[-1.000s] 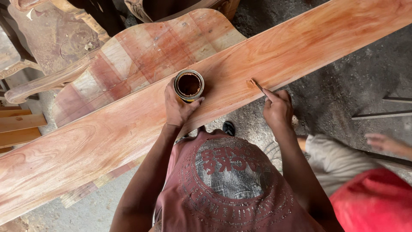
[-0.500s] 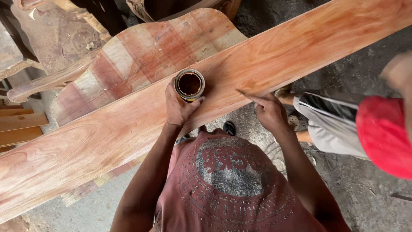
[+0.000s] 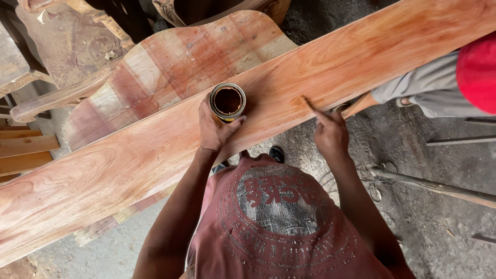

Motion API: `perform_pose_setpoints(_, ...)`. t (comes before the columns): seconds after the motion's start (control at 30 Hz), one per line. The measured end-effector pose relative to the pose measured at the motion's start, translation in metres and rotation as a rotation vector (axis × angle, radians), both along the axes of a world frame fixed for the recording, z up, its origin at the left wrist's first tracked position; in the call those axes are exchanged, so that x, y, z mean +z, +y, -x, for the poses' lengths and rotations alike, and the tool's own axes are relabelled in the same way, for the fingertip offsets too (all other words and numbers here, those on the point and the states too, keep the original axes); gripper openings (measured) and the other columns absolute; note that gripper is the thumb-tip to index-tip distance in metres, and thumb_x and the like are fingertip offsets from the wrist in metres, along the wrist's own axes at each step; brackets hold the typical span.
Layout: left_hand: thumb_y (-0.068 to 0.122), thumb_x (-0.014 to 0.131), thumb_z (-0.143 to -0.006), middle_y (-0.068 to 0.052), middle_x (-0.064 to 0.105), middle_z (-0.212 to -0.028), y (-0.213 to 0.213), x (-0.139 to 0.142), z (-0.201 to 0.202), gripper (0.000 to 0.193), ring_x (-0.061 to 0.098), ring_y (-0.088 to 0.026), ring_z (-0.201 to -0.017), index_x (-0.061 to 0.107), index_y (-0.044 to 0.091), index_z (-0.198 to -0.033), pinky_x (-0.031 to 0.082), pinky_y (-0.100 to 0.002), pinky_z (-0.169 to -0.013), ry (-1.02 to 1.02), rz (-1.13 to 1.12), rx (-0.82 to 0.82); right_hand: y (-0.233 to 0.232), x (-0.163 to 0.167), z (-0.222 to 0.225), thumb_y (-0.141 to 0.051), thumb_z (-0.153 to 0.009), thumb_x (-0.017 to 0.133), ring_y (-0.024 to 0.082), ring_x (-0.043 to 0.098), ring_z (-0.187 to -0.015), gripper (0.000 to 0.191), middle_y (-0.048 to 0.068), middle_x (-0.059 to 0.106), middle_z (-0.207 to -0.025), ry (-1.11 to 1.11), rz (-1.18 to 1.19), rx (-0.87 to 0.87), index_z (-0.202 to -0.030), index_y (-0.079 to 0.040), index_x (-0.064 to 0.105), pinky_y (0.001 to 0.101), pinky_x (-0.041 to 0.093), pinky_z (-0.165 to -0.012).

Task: The person applies wood stain from a can onto a long wooden plank using a small brush, brushing along the grain and moving along the plank to coat its surface. They dip the brush back into the can repeatedly and continue staining until the plank surface is coated.

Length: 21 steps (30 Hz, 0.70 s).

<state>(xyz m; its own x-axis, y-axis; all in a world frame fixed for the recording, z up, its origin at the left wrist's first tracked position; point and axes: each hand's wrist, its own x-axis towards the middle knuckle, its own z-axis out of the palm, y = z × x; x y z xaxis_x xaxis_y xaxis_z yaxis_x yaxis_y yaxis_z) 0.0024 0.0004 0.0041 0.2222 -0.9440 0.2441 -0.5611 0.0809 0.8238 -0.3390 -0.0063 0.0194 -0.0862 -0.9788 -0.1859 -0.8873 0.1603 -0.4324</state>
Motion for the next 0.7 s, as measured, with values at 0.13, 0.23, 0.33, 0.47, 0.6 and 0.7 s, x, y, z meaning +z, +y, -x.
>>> perform_pose_setpoints(0.13, 0.034, 0.098, -0.067, -0.021, 0.056, -0.132, 0.000, -0.001, 0.000, 0.103, 0.055, -0.039, -0.126, 0.041, -0.002, -0.145, 0.046, -0.047, -0.109, -0.013, -0.004, -0.016, 0.000, 0.002, -0.005, -0.010, -0.095, 0.063, 0.024, 0.063, -0.093, 0.034, 0.011, 0.063, -0.108, -0.011, 0.180, 0.247, -0.127, -0.016, 0.074, 0.0396, 0.054, -0.081)
perform_pose_setpoints(0.23, 0.035, 0.098, -0.067, -0.020, 0.056, -0.132, -0.002, 0.000, -0.001, 0.101, 0.055, -0.038, -0.125, 0.043, -0.001, -0.144, 0.047, -0.047, -0.108, -0.013, 0.008, -0.010, 0.002, 0.006, -0.007, -0.009, -0.095, 0.064, 0.025, 0.063, -0.091, 0.036, 0.012, 0.064, -0.106, 0.061, 0.062, 0.164, -0.128, -0.016, 0.073, 0.0386, 0.054, -0.078)
perform_pose_setpoints(0.33, 0.035, 0.099, -0.067, -0.021, 0.056, -0.132, -0.002, 0.001, 0.000, 0.102, 0.055, -0.039, -0.125, 0.042, -0.002, -0.144, 0.046, -0.047, -0.108, -0.039, 0.008, -0.008, -0.003, 0.012, -0.001, -0.010, -0.098, 0.061, 0.025, 0.067, -0.092, 0.033, 0.008, 0.067, -0.115, -0.050, -0.056, 0.164, -0.127, -0.017, 0.072, 0.0395, 0.056, -0.076)
perform_pose_setpoints(0.47, 0.035, 0.098, -0.068, -0.020, 0.056, -0.133, -0.002, 0.004, 0.001, 0.102, 0.055, -0.038, -0.126, 0.042, -0.002, -0.144, 0.047, -0.047, -0.108, -0.021, -0.016, -0.006, -0.027, 0.016, 0.020, -0.012, -0.102, 0.065, 0.029, 0.068, -0.096, 0.025, 0.011, 0.067, -0.119, 0.075, 0.186, 0.066, -0.126, -0.014, 0.074, 0.0398, 0.057, -0.078)
perform_pose_setpoints(0.6, 0.035, 0.098, -0.069, -0.020, 0.056, -0.132, 0.000, 0.004, -0.001, 0.102, 0.054, -0.039, -0.127, 0.042, -0.002, -0.146, 0.046, -0.047, -0.109, 0.000, -0.034, -0.019, -0.034, 0.004, 0.016, -0.010, -0.097, 0.070, 0.029, 0.069, -0.098, 0.026, 0.017, 0.065, -0.122, 0.139, 0.285, -0.005, -0.122, -0.009, 0.077, 0.0332, 0.056, -0.080)
perform_pose_setpoints(0.7, 0.036, 0.098, -0.068, -0.019, 0.057, -0.133, 0.000, 0.001, -0.001, 0.102, 0.055, -0.037, -0.128, 0.042, -0.002, -0.144, 0.047, -0.045, -0.110, 0.037, -0.037, -0.016, -0.026, 0.000, 0.004, -0.007, -0.097, 0.067, 0.028, 0.065, -0.102, 0.029, 0.014, 0.063, -0.119, 0.046, 0.275, -0.003, -0.125, -0.008, 0.074, 0.0252, 0.058, -0.075)
